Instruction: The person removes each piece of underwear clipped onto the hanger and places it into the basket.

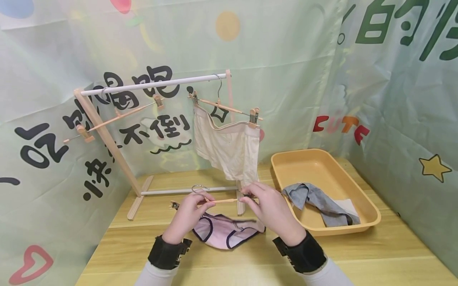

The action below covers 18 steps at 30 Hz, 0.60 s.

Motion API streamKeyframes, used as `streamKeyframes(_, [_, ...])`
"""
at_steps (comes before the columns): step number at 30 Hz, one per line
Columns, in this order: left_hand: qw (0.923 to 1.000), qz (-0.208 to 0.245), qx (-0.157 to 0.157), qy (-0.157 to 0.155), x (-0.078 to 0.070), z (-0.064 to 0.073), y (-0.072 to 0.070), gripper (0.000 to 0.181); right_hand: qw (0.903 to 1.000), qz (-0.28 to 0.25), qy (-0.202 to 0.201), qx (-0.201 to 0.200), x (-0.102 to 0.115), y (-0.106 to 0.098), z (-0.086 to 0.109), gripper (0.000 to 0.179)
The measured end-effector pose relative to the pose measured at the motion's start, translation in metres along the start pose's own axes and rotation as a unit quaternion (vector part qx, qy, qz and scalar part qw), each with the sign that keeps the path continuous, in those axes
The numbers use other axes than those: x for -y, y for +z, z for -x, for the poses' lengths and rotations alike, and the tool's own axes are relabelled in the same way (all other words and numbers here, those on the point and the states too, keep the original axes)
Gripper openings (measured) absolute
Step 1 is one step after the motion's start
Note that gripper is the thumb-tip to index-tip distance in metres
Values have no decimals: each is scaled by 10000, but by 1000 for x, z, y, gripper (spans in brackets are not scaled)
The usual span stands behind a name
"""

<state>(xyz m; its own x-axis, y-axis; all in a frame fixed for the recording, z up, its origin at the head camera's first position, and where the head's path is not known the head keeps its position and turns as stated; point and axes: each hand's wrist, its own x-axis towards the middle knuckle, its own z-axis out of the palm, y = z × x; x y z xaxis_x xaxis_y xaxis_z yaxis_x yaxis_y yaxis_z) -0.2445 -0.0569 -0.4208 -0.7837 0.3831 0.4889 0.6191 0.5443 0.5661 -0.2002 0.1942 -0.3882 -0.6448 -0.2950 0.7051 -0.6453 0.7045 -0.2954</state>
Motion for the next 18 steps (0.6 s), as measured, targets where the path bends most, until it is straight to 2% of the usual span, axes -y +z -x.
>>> streamKeyframes(7, [9999, 9, 68, -106, 0, 1, -1, 6, 9999, -19, 119, 11, 0, 0, 1, 11])
streamKeyframes(18, [9999, -91, 3, -141, 0, 1, -4, 9, 9996, -20, 260, 132, 0, 1, -1, 25])
